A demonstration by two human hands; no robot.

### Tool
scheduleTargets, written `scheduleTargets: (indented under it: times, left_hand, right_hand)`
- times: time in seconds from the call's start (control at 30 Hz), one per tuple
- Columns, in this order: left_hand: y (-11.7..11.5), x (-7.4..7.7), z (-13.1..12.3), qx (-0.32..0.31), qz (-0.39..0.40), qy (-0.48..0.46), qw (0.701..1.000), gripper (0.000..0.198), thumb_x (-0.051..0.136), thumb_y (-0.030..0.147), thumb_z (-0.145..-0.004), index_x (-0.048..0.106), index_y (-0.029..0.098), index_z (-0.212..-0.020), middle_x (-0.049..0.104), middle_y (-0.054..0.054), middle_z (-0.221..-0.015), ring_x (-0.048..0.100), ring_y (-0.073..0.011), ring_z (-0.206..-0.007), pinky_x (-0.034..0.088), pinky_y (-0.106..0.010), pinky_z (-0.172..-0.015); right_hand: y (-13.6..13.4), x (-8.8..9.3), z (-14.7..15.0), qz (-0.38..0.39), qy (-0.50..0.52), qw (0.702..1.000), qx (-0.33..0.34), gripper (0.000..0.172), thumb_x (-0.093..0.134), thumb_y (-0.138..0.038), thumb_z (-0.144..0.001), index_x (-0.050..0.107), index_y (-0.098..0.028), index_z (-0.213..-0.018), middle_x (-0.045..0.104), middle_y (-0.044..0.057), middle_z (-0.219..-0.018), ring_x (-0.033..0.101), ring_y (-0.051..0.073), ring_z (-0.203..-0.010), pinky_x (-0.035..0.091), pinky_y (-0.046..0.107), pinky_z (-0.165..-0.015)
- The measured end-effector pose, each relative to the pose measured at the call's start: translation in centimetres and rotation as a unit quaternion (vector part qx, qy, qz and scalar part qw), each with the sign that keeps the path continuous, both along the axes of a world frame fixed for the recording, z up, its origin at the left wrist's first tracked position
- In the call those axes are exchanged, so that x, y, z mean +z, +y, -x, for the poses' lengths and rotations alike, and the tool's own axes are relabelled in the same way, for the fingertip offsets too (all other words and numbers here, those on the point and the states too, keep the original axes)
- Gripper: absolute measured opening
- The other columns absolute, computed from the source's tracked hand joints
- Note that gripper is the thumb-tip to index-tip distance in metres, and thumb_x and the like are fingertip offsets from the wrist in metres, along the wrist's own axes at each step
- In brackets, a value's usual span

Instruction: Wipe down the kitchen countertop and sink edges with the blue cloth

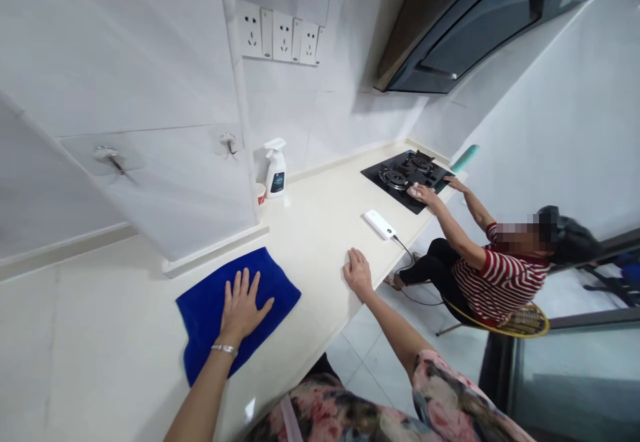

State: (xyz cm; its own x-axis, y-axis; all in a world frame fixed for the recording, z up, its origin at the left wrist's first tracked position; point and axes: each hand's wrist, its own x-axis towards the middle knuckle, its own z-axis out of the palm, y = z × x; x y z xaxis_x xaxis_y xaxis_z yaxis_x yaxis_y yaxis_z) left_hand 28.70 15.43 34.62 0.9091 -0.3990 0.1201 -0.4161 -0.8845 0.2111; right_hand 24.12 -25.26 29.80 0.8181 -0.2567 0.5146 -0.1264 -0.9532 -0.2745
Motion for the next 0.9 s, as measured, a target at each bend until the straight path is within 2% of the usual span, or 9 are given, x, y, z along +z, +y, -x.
scheduleTargets:
  times: [0.2,0.37,0.47,0.6,0.77,0.9]
  left_hand:
    - [0.1,-0.1,-3.2,-0.001,-0.014,0.015,1.0,0.09,0.043,0.069,-0.094,0.039,0.013,-0.163,0.021,-0.019,-0.174,0.016,-0.0369,-0.162,0.009,-0.059,-0.131]
    - [0.3,-0.8,-2.9,0.003,-0.007,-0.01,1.0,0.09,0.039,0.068,-0.092,0.042,0.011,-0.162,0.024,-0.02,-0.173,0.02,-0.0372,-0.162,0.012,-0.06,-0.13]
    - [0.1,-1.2,-1.6,0.006,0.007,-0.034,0.999,0.088,0.034,0.066,-0.093,0.045,0.009,-0.16,0.027,-0.021,-0.172,0.022,-0.0377,-0.161,0.014,-0.061,-0.129]
    - [-0.5,-1.7,1.5,-0.006,0.027,-0.07,0.997,0.09,0.032,0.065,-0.093,0.048,0.005,-0.157,0.032,-0.024,-0.169,0.025,-0.0402,-0.159,0.014,-0.063,-0.129]
    - [-1.5,-2.1,6.2,-0.072,0.032,-0.11,0.991,0.085,0.042,0.063,-0.092,0.05,0.009,-0.157,0.037,-0.019,-0.168,0.021,-0.0367,-0.161,0.014,-0.06,-0.13]
    - [-2.1,-2.3,7.9,-0.109,0.033,-0.116,0.987,0.081,0.047,0.06,-0.092,0.049,0.014,-0.159,0.033,-0.016,-0.17,0.02,-0.0333,-0.162,0.012,-0.057,-0.132]
  right_hand:
    - [0.3,0.2,-0.5,0.007,0.0,1.0,-0.011,0.047,0.047,-0.019,-0.091,0.064,-0.01,-0.134,0.059,0.016,-0.143,0.05,0.029,-0.137,0.044,0.046,-0.118]
    - [0.6,0.2,-0.8,0.004,-0.005,1.0,-0.017,0.048,0.049,-0.019,-0.091,0.063,-0.01,-0.137,0.058,0.017,-0.145,0.049,0.029,-0.139,0.044,0.046,-0.119]
    - [0.8,0.2,-0.9,0.0,-0.007,1.0,-0.017,0.049,0.049,-0.018,-0.091,0.062,-0.01,-0.138,0.058,0.017,-0.146,0.048,0.029,-0.14,0.043,0.047,-0.119]
    - [0.9,0.2,-1.0,-0.004,-0.004,1.0,-0.015,0.049,0.051,-0.018,-0.091,0.062,-0.01,-0.138,0.058,0.017,-0.146,0.048,0.03,-0.14,0.043,0.048,-0.12]
    - [1.0,0.3,-1.1,-0.007,-0.005,1.0,-0.016,0.051,0.049,-0.018,-0.09,0.062,-0.011,-0.139,0.058,0.017,-0.146,0.048,0.03,-0.14,0.044,0.05,-0.12]
    - [1.0,0.4,-1.1,-0.002,-0.007,1.0,-0.01,0.052,0.049,-0.017,-0.088,0.063,-0.01,-0.137,0.059,0.017,-0.144,0.05,0.03,-0.138,0.045,0.05,-0.119]
